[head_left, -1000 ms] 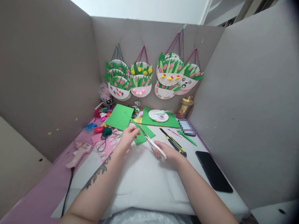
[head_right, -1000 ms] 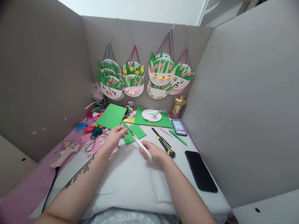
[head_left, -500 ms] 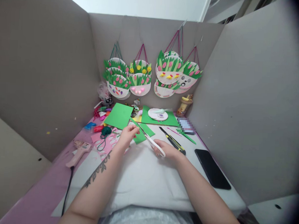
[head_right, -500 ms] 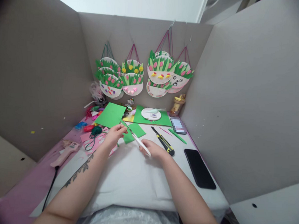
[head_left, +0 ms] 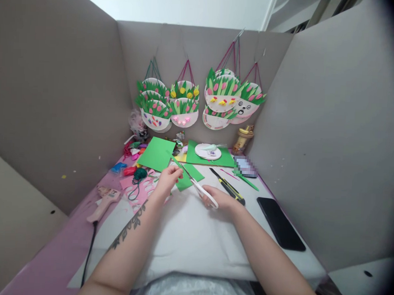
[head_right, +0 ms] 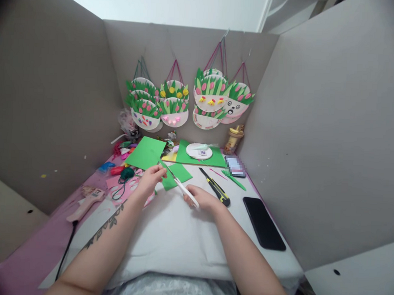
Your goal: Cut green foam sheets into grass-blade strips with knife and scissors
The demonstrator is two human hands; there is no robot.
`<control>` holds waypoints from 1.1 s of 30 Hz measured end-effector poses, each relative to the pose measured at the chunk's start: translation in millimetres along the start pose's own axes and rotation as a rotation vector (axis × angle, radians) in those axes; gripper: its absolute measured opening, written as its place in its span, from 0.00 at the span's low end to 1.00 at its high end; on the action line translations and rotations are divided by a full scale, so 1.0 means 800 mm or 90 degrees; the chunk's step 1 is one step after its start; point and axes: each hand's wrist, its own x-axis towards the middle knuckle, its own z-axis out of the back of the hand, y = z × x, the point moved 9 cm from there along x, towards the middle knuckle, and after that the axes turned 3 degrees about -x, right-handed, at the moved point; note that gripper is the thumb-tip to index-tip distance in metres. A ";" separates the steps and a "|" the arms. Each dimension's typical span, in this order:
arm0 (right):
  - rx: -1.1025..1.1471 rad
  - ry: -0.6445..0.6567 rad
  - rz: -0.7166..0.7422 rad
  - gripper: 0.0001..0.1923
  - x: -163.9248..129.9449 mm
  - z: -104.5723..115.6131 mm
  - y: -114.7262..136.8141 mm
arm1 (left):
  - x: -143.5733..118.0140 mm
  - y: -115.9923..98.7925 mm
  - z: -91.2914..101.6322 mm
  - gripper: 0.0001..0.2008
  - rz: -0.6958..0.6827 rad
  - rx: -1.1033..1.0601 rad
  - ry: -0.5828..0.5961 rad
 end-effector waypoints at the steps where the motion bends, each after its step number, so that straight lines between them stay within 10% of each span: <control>1: 0.007 -0.002 0.000 0.10 0.001 0.000 0.000 | -0.001 0.001 -0.003 0.10 0.000 0.000 0.008; 33: -0.091 -0.004 0.030 0.09 0.002 0.005 0.001 | 0.005 0.005 0.013 0.07 -0.030 -0.010 -0.059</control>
